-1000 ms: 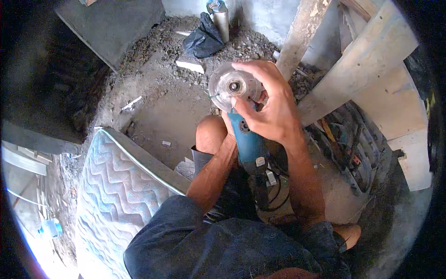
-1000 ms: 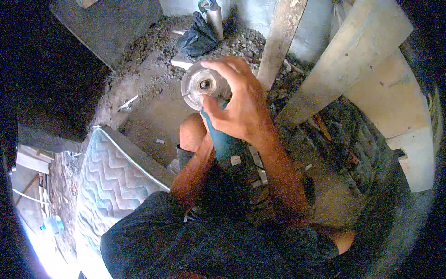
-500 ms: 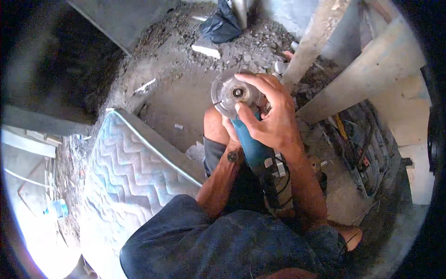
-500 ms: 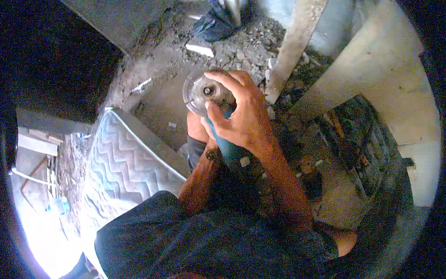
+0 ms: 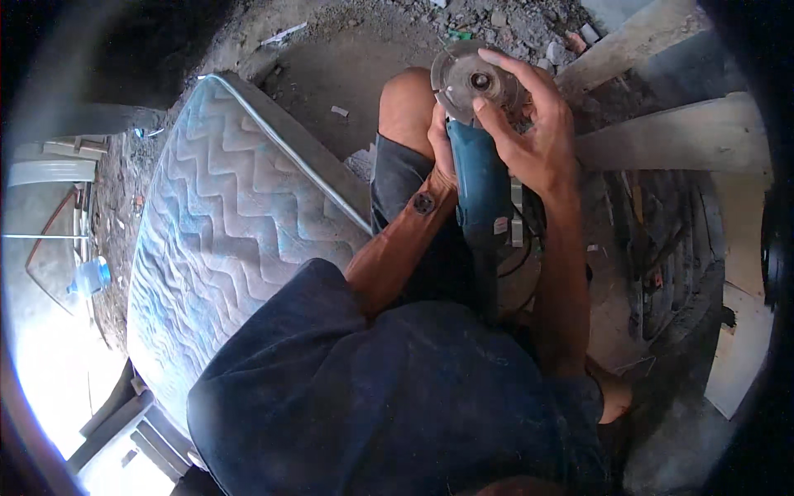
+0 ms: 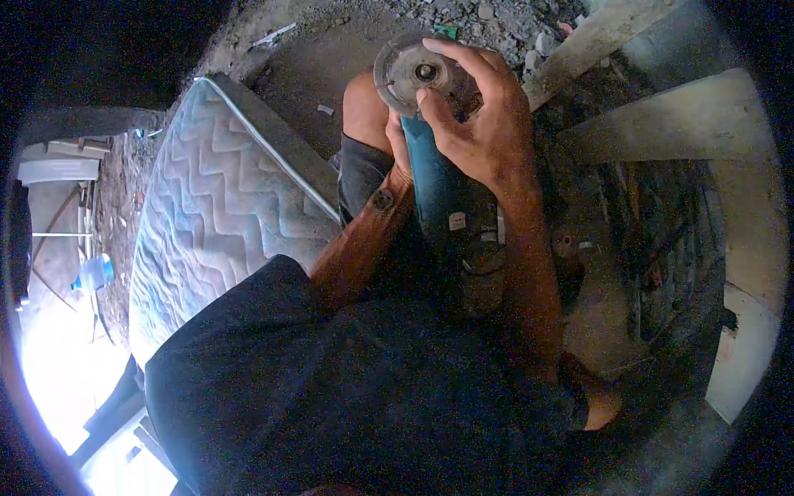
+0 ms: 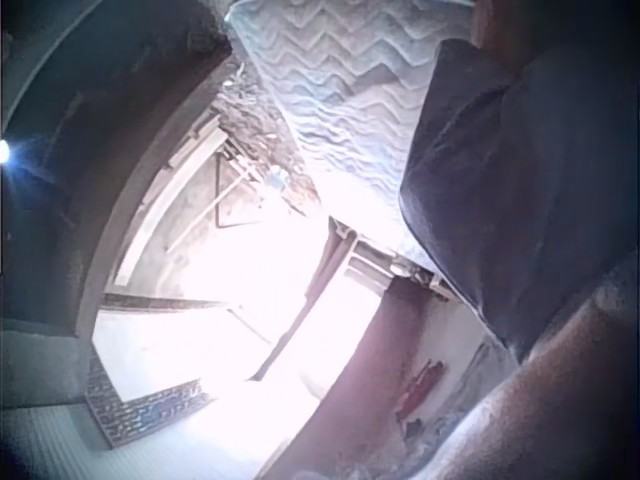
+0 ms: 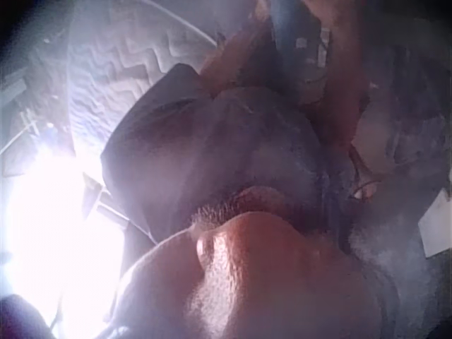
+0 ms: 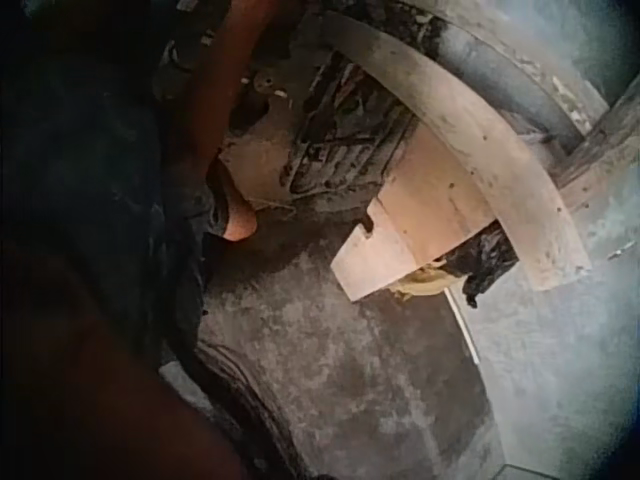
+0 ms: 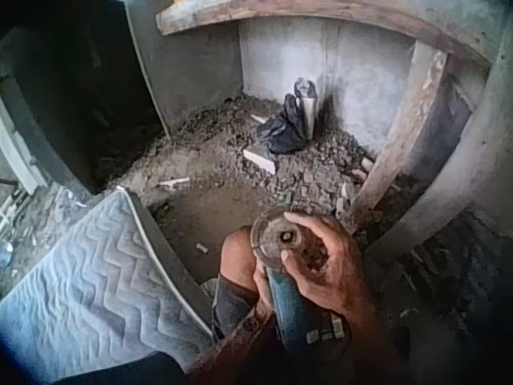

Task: The person takes an angle grinder out of a bag, unwinds its power cord, and removes a disc from the tool. The person then attaches a new disc onto the angle grinder and secures it by hand.

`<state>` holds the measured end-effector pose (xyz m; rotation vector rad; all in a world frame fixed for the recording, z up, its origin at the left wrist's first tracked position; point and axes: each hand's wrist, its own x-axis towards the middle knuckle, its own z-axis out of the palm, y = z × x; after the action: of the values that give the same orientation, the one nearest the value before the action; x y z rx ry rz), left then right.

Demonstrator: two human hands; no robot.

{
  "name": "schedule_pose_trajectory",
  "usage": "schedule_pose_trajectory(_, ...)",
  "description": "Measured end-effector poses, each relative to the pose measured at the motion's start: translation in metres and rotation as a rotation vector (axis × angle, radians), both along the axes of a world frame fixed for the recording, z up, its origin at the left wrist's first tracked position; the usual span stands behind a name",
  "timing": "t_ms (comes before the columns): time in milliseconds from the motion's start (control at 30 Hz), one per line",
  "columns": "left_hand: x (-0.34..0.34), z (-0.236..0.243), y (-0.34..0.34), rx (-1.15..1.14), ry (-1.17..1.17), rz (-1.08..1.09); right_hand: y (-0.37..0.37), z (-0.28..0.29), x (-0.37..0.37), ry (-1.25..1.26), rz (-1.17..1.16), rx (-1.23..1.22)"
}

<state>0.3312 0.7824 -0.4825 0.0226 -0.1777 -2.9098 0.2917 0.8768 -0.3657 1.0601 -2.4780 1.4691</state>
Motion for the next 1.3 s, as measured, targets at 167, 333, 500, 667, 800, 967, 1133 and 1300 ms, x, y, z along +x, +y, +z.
schedule_pose_trajectory(167,0.001,0.019,0.008,-0.048,-0.042,0.029,0.005,0.004,0.004,0.147,-0.033,0.051)
schedule_pose_trajectory(333,0.009,0.006,-0.002,-0.075,-0.012,-0.017,0.002,0.011,0.013,0.146,-0.068,0.079)
schedule_pose_trajectory(500,0.014,0.003,-0.020,-0.013,-0.033,-0.075,-0.019,0.016,0.016,0.054,-0.016,-0.002)
schedule_pose_trajectory(667,0.022,0.040,-0.039,-0.430,-0.235,0.079,-0.035,0.010,0.010,0.164,0.023,0.047)
schedule_pose_trajectory(800,0.020,0.011,-0.046,-0.051,-0.166,-0.044,-0.043,0.005,0.011,0.123,0.048,0.063)
schedule_pose_trajectory(967,0.024,0.007,-0.050,-0.051,-0.168,-0.052,-0.053,0.006,0.011,0.099,0.067,0.052)
schedule_pose_trajectory(1133,0.021,0.002,-0.049,-0.058,-0.178,-0.061,-0.055,0.002,0.008,0.086,0.059,0.044)
schedule_pose_trajectory(1300,0.016,-0.005,-0.045,-0.062,-0.187,-0.073,-0.049,0.004,-0.002,0.115,0.099,0.103)
